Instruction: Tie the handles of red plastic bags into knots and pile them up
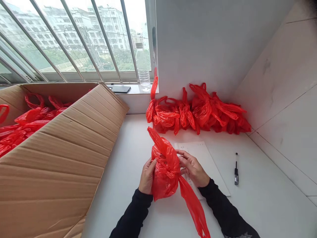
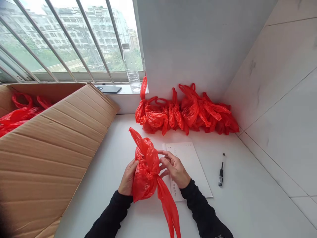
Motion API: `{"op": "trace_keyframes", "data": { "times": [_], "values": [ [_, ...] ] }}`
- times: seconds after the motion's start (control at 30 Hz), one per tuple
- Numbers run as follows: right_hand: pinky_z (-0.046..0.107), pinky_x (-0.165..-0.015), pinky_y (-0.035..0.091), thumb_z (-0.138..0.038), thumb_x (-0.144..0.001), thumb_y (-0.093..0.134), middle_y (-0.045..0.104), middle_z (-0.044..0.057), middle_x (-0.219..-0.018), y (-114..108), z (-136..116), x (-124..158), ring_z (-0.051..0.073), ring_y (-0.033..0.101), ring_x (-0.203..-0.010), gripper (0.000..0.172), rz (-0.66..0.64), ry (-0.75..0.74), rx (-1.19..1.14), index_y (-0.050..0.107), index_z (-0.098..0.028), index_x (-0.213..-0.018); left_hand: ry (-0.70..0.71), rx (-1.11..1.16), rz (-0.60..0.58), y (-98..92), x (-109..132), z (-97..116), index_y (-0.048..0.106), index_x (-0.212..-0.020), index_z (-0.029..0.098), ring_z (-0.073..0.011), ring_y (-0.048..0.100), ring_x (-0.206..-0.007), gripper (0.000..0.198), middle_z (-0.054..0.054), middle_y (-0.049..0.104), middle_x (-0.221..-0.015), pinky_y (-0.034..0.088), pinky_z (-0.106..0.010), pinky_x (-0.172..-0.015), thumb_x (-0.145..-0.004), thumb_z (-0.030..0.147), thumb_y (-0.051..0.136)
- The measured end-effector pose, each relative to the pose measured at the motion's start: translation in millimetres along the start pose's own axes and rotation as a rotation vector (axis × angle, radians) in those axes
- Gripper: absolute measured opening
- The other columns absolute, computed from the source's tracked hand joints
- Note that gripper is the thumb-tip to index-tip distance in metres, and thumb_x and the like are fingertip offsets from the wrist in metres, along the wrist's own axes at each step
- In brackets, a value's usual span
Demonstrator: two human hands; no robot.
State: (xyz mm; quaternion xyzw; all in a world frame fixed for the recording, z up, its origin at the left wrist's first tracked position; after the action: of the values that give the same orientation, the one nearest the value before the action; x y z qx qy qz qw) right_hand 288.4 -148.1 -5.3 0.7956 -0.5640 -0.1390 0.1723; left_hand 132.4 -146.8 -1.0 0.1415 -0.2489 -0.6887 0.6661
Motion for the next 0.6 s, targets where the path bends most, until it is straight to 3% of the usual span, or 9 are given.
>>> {"op": "trace_keyframes", "data": {
  "times": [0.07, 0.2, 0.37, 0.6],
  "values": [
    [0.024, -0.057, 0.053, -0.046, -0.093, 0.063, 0.073, 0.006, -0.100, 0.4, -1.0, -2.0, 0.018, 0.069, -0.078, 0.037, 0.010, -0.052, 0.051, 0.064, -0.025, -0.124, -0.025, -0.055, -0.071, 4.2, 1.6, -4.0, 0.073, -0.097, 0.016, -0.0222, 0.070, -0.073, 0.031, -0.006, 0.077, -0.087, 0.053, -0.031, -0.069, -0.077, 0.039, 0.077],
    [0.025, -0.067, 0.053, -0.041, -0.088, 0.072, 0.074, 0.004, -0.095, 0.0, -8.7, -2.7, 0.018, 0.068, -0.081, 0.025, 0.046, -0.138, 0.070, 0.071, -0.021, -0.103, -0.024, -0.167, -0.233, 16.7, 7.2, -6.4, 0.074, -0.103, 0.016, -0.0243, 0.069, -0.083, 0.033, -0.006, 0.076, -0.089, 0.052, -0.032, -0.077, -0.084, 0.043, 0.071],
    [0.024, -0.063, 0.052, -0.035, -0.081, 0.080, 0.074, 0.003, -0.090, -6.8, -10.8, -1.4, 0.019, 0.068, -0.082, 0.021, 0.127, -0.154, 0.035, 0.071, -0.021, -0.094, -0.018, -0.293, -0.354, 28.2, 11.9, -6.3, 0.072, -0.109, 0.017, -0.0232, 0.067, -0.083, 0.041, -0.007, 0.074, -0.093, 0.050, -0.033, -0.082, -0.081, 0.047, 0.074],
    [0.035, -0.084, 0.054, -0.051, -0.096, 0.057, 0.069, 0.009, -0.115, 2.6, -17.9, 4.5, 0.024, 0.066, -0.100, 0.043, 0.056, -0.135, 0.057, 0.060, -0.024, -0.129, 0.051, -0.307, -0.178, 16.4, 5.6, -0.6, 0.072, -0.097, 0.017, -0.0189, 0.063, -0.075, 0.034, -0.005, 0.072, -0.088, 0.049, -0.029, -0.070, -0.081, 0.047, 0.074]
  ]
}}
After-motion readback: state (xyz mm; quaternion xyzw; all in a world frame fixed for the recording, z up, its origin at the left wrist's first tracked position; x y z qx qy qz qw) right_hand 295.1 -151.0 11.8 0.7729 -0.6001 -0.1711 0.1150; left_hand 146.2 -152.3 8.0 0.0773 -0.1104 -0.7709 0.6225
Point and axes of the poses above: each hand's wrist, its own x-axis away from the middle knuckle, its own y-axis out of the palm, z = x × y, the point moved 7 cm from there along -x, towards the middle knuckle
